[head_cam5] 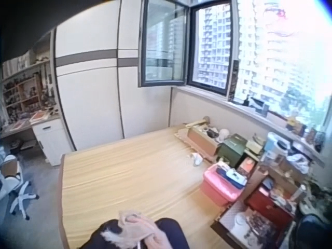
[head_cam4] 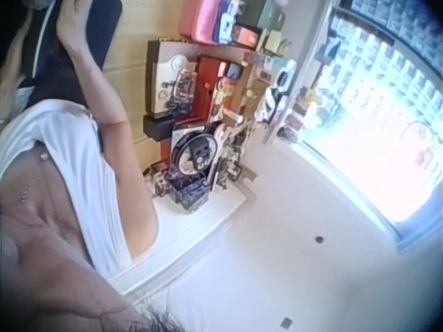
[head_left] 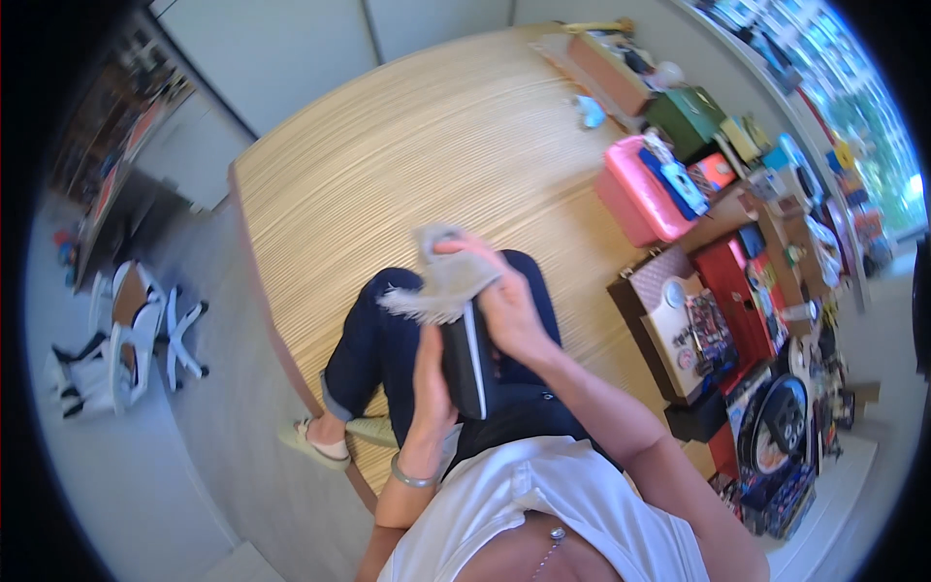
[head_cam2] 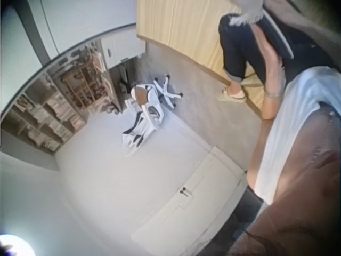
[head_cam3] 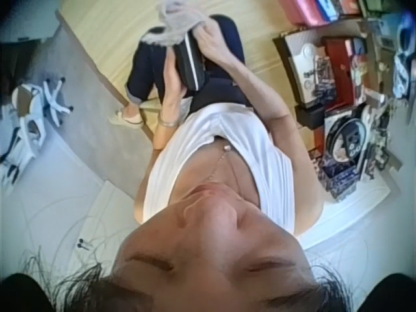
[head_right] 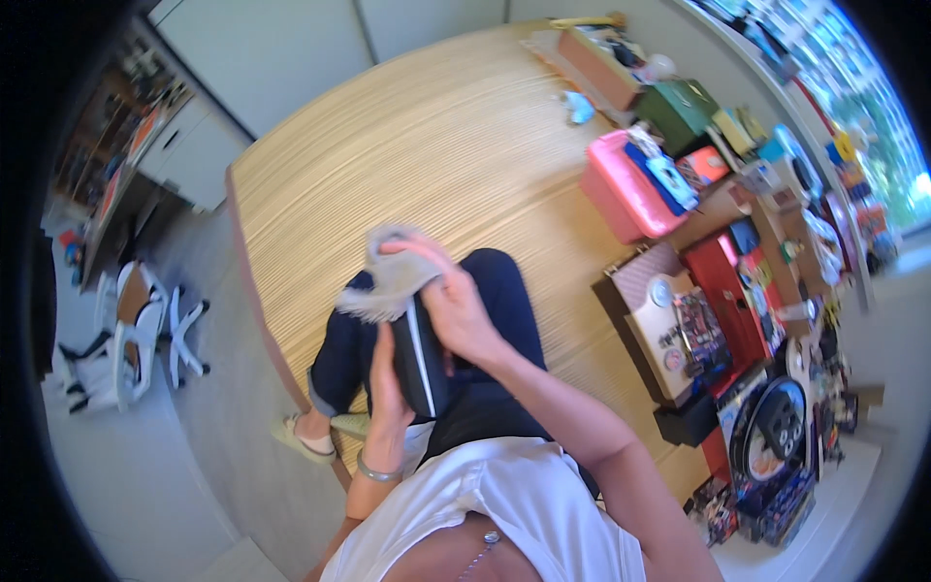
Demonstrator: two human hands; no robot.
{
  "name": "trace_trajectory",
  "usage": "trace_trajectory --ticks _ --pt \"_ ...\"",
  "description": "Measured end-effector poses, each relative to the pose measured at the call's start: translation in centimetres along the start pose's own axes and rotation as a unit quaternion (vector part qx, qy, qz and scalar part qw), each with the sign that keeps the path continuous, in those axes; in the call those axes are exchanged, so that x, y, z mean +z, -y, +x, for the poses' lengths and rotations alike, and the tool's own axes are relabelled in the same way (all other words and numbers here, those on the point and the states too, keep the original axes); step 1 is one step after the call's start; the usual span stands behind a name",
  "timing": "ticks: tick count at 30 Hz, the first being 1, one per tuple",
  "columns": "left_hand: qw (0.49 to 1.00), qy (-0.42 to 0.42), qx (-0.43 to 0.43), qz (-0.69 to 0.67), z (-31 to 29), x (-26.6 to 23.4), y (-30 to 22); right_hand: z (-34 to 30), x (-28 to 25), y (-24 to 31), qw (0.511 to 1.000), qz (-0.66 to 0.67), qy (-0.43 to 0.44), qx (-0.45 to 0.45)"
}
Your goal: The person cleans a plastic bin, a large white jar, a small clear case, two rectangular boxes, and a glasses case using a cloth. The person picks up each item from a table, wipes it by hand, and places it back onto the crowded surface.
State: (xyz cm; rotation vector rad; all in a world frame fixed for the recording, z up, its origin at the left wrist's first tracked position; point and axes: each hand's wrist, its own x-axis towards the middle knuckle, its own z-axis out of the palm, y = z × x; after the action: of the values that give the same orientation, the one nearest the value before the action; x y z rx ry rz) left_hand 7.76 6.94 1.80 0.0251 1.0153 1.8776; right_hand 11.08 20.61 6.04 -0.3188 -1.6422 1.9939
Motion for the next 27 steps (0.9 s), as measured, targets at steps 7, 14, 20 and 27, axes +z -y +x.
trace_trajectory --ticks 7,14,20,27 --pt "0.949 -0.139 0.264 0.100 2.9 -2.9 -1.5 -7.0 2.0 -6.8 1.000 0.011 -0.007 -0.027" --pt "0.891 -0.064 0.351 0.281 2.7 -0.7 0.3 -7.5 0.9 -2.4 0.997 -0.029 -0.043 -0.049" --pt "0.887 -0.011 0.290 0.358 0.3 4.3 0.4 -6.5 -1.1 -3.4 0.877 0.382 -0.095 0.276" --pt "0.693 -0.049 0.460 0.553 3.9 4.8 1.2 -8.2 -1.2 -3.1 0.833 0.397 -0.183 0.338"
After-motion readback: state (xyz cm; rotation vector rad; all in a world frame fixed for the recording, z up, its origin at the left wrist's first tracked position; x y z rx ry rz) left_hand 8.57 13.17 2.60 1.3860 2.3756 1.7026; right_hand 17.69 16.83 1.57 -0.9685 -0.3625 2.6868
